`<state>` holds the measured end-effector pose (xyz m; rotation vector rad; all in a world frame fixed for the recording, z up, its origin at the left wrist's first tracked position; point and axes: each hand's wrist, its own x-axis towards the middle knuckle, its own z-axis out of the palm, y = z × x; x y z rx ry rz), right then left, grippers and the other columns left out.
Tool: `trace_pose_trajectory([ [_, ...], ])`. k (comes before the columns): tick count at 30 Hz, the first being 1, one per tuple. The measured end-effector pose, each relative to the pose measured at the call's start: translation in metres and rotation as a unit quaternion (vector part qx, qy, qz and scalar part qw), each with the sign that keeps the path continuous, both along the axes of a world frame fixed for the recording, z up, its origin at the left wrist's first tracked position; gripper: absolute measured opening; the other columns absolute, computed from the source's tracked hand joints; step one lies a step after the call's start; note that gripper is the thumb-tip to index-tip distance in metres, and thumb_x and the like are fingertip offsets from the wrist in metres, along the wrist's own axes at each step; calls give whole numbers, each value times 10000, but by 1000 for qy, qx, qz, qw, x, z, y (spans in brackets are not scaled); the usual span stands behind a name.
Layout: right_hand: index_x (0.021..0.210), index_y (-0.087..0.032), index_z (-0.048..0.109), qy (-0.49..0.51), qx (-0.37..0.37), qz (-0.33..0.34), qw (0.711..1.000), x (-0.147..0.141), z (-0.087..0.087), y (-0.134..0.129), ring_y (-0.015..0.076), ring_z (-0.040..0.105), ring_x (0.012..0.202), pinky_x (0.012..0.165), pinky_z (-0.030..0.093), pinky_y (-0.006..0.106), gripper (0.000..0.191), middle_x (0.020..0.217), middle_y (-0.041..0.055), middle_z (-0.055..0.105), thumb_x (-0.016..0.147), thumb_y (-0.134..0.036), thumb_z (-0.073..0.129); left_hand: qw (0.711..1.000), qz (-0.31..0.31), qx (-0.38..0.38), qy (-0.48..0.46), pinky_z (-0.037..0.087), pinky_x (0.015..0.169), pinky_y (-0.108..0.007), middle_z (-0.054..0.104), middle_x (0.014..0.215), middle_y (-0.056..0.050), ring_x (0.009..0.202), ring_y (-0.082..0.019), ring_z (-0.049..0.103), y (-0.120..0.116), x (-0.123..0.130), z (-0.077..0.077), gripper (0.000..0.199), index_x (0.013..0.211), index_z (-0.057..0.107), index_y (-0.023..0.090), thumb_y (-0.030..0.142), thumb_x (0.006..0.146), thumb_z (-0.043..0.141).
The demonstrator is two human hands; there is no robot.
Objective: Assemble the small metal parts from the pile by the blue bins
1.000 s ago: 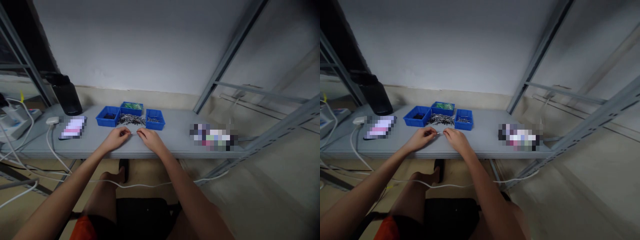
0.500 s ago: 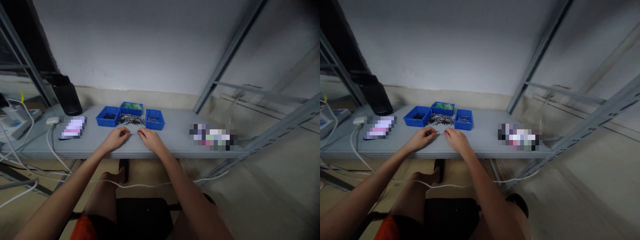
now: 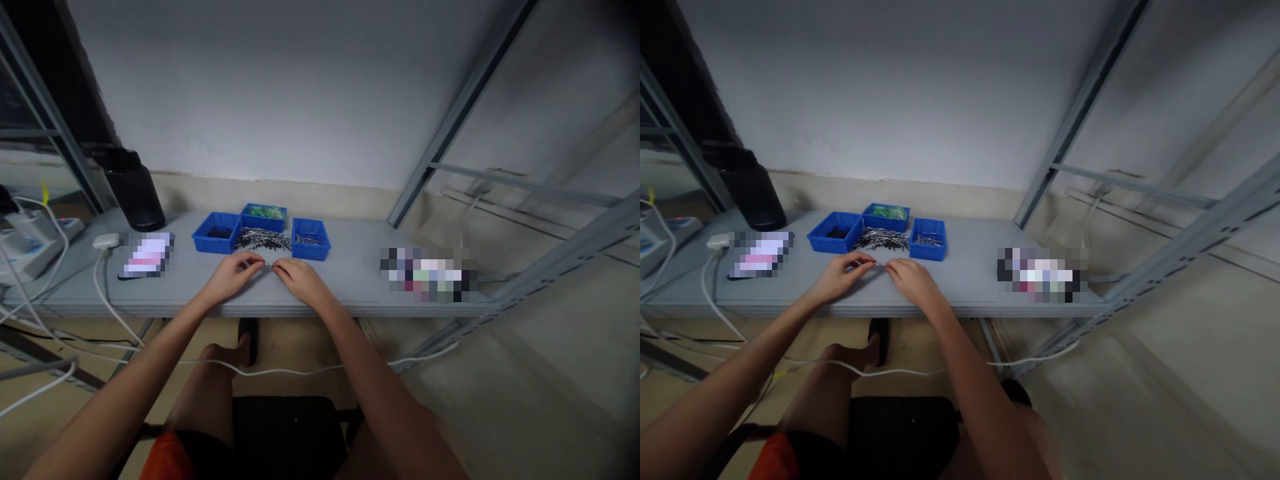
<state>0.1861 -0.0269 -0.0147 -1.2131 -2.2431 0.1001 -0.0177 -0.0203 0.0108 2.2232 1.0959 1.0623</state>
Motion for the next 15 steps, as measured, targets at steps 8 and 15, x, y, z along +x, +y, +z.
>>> trace_pose_trajectory([
  [8,1034,-215,661,-3,-8,36,999,0,2,-1,174,624,952,867,455,298,209,1007,53,704,1002,-258,459,999,-10,-32,2,525,820,-313,743,992,-62,921,-197,651,-1,1,2,190,896,710,200,346,830,608],
  [15,1069,-196,653,38,-13,22,999,-1,5,-4,177,644,934,847,470,297,214,1017,69,710,998,-260,462,999,9,-44,-18,516,798,-294,713,931,-67,877,-174,646,0,1,0,163,846,623,165,319,817,577],
])
